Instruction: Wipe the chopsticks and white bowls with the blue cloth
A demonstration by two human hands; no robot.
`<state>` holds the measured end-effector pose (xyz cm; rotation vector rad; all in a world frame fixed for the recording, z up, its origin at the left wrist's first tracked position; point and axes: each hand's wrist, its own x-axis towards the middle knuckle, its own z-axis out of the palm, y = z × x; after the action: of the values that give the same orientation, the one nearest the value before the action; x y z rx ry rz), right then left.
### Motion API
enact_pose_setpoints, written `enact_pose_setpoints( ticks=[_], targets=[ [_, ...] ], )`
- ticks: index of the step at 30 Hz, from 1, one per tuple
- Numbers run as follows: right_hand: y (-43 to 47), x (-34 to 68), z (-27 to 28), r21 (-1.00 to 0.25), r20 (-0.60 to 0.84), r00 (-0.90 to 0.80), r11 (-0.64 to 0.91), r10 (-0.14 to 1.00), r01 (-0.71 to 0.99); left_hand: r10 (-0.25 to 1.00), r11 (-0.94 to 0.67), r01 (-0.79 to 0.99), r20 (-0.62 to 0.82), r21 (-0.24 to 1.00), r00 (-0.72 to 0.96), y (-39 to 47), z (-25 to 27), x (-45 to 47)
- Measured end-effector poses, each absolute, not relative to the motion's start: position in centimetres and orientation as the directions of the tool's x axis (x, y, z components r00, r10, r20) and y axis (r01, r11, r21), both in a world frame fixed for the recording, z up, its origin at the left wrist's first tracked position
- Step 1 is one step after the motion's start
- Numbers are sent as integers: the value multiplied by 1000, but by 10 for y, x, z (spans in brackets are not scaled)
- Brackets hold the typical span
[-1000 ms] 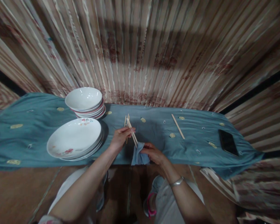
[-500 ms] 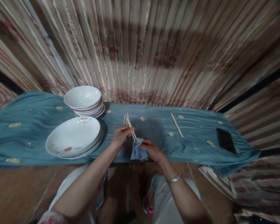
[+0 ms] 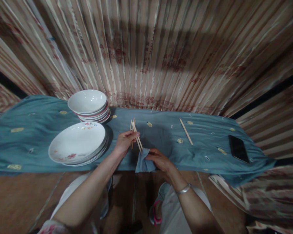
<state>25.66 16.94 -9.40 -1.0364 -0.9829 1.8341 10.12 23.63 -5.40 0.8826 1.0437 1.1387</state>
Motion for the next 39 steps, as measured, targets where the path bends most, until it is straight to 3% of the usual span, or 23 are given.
enact_pose_setpoints(
  ticks=[7, 11, 27, 30, 35, 39],
  targets=[
    [180, 257, -94, -842, -295, -216, -360, 931, -402, 949, 277, -251, -222, 927, 225, 222, -65, 117],
    [182, 254, -94, -822, -315, -194, -369, 929, -433, 946, 294, -277, -238, 915, 219, 223, -62, 117],
    [167, 285, -99, -891, -359, -408, -438, 839, -117, 979, 189, -424, -202, 886, 13, 250, -40, 88],
    [169, 302, -102, -938, -325, -343, -346, 881, 2, 977, 192, -434, -212, 880, 3, 252, -38, 86],
    [173, 324, -97, -955, -88, -126, -47, 988, 292, 978, 197, -407, -208, 892, 18, 250, -43, 92],
    [174, 323, -90, -957, -1, -144, 40, 990, 287, 973, 229, -341, -217, 912, 72, 246, -54, 107]
  ],
)
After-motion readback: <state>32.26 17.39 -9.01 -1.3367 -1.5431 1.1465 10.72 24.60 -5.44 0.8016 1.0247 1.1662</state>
